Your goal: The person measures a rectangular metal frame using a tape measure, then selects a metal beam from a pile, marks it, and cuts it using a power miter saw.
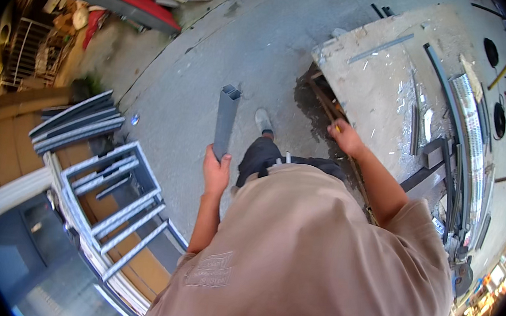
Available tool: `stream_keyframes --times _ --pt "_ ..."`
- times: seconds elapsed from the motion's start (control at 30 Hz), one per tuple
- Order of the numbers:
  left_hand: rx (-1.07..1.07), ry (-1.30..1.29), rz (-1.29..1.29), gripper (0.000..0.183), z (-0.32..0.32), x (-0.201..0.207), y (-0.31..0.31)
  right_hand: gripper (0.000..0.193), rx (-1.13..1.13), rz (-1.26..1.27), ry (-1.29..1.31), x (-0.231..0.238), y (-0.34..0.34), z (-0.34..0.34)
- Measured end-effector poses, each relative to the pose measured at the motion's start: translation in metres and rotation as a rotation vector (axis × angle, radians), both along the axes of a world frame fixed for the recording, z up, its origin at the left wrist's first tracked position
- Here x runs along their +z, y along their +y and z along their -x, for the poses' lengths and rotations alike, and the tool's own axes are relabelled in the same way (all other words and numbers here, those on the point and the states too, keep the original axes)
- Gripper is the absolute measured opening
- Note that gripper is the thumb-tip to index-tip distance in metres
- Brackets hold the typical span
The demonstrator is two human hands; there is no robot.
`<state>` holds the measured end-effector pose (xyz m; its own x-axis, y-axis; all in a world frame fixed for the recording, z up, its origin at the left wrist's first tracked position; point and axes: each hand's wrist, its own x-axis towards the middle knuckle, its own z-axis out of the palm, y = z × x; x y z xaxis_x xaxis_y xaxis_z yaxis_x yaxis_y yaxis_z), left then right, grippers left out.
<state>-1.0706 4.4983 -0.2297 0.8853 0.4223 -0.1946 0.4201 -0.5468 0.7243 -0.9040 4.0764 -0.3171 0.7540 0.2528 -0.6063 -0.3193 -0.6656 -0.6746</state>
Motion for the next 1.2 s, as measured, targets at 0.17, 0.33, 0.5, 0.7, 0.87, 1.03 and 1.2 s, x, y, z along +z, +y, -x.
stream_keyframes --times 0.17,0.33,0.5,0.7,0.87,1.03,1.2 --pt "-0.22 -0.004 -0.183 0.055 -0.167 0.049 0.081 0.048 0.008 0.391 0.378 -0.041 -0.05 0.041" --pt "-0.574 -0.024 -0.43 0.054 -0.357 0.092 0.125 0.044 -0.167 0.387 0.837 -0.036 -0.028 0.054" --pt "-0.871 -0.016 -0.647 0.061 -0.513 0.092 0.128 0.047 0.198 0.235 0.908 -0.059 0.022 -0.001" --pt "-1.02 0.024 -0.908 0.061 -0.668 0.067 0.064 0.046 0.07 0.237 0.746 -0.103 0.079 -0.21" --pt "-1.084 0.125 -1.236 0.053 -0.744 0.05 0.021 0.045 -0.186 0.126 0.419 -0.07 0.113 -0.426" --pt "-1.215 0.015 -1.339 0.044 -0.852 0.002 -0.003 0.044 -0.347 0.048 0.248 -0.042 0.134 -0.568" --pt "-1.294 -0.145 -1.165 0.048 -0.965 -0.006 -0.035 0.044 -0.463 0.11 0.367 -0.05 0.133 -0.573"
